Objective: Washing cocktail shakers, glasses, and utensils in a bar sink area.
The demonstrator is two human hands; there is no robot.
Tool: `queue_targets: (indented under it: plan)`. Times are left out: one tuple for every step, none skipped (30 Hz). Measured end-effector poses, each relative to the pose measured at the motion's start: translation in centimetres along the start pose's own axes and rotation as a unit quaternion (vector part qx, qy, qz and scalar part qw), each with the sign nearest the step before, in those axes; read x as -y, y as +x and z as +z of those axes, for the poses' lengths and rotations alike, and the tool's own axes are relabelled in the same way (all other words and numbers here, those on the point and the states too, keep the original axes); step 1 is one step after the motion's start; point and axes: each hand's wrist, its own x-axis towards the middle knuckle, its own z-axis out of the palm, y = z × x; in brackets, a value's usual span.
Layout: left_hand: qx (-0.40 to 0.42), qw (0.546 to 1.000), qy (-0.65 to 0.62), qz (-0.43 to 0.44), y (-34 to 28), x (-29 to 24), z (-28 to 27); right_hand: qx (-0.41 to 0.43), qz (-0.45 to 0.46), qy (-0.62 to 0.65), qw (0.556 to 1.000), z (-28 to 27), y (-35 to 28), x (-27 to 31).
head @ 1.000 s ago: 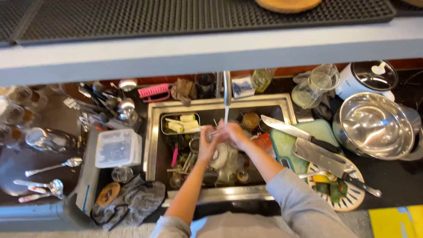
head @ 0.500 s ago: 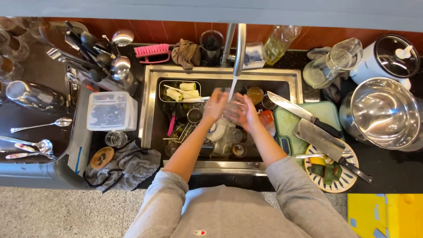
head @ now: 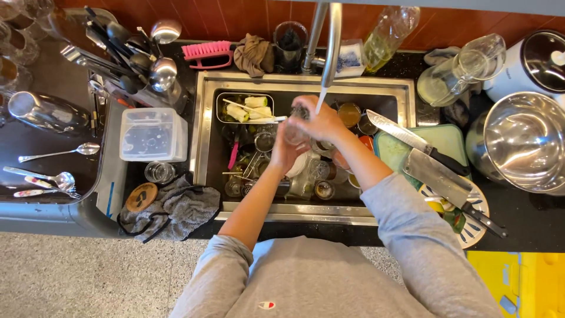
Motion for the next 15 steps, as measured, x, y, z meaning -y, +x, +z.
queue_targets:
  plan:
    - [-0.001,0.995,-0.052,-0.081,0.8,0.0,-0.6,-0.035,-0.07,-0.065,0.995,-0.2,-0.3,0.5]
    - [-0.001,0.981,-0.105,-0.164,1.4,0.3,-1.1,-0.069,-0.135,-0.129,0.98,-0.3,-0.9,0.8]
    - [-0.002,0.98,-0.104,-0.168,1.4,0.2,-1.1,-0.068,-0.133,-0.127,0.981,-0.6,-1.6,1.4]
    - [-0.017,0.974,-0.094,-0.204,1.5,0.0,-1.0,-0.077,-0.091,-0.17,0.978,-1.0,-2.2,2.1]
    - [-0.032,0.967,-0.083,-0.24,1.6,-0.2,-0.9,-0.085,-0.048,-0.213,0.972,-1.4,-2.7,2.9]
    - [-0.033,0.966,-0.082,-0.241,1.4,0.5,-1.2,-0.085,-0.047,-0.212,0.972,-1.0,-2.5,1.4]
    - [-0.042,0.964,-0.065,-0.253,1.2,1.1,-1.5,-0.078,-0.027,-0.19,0.978,-0.6,-2.3,-0.1]
    - [-0.047,0.962,-0.046,-0.264,1.4,1.6,-1.7,-0.074,-0.007,-0.169,0.983,-0.6,-1.8,-1.5]
    - [-0.043,0.962,-0.044,-0.265,2.2,2.3,-2.2,-0.078,-0.005,-0.168,0.983,-0.8,-1.8,-0.5]
    - [-0.048,0.955,-0.049,-0.288,2.0,3.6,-2.7,-0.079,-0.008,-0.169,0.982,-0.7,-2.6,0.0]
    - [-0.052,0.948,-0.054,-0.311,1.7,4.9,-3.2,-0.08,-0.011,-0.17,0.982,-0.6,-3.3,0.6]
    - [-0.05,0.947,-0.054,-0.312,1.6,5.0,-2.8,-0.082,-0.009,-0.17,0.982,-0.5,-2.7,-0.9]
    - [-0.043,0.943,-0.064,-0.325,1.5,5.0,-2.3,-0.09,-0.022,-0.176,0.98,-0.4,-2.0,-2.3]
    - [-0.037,0.938,-0.071,-0.337,1.3,4.9,-2.2,-0.098,-0.037,-0.18,0.978,0.0,-1.3,-3.6]
    - [-0.036,0.938,-0.069,-0.338,1.1,3.1,-1.1,-0.1,-0.035,-0.178,0.978,-0.3,-1.6,-2.3]
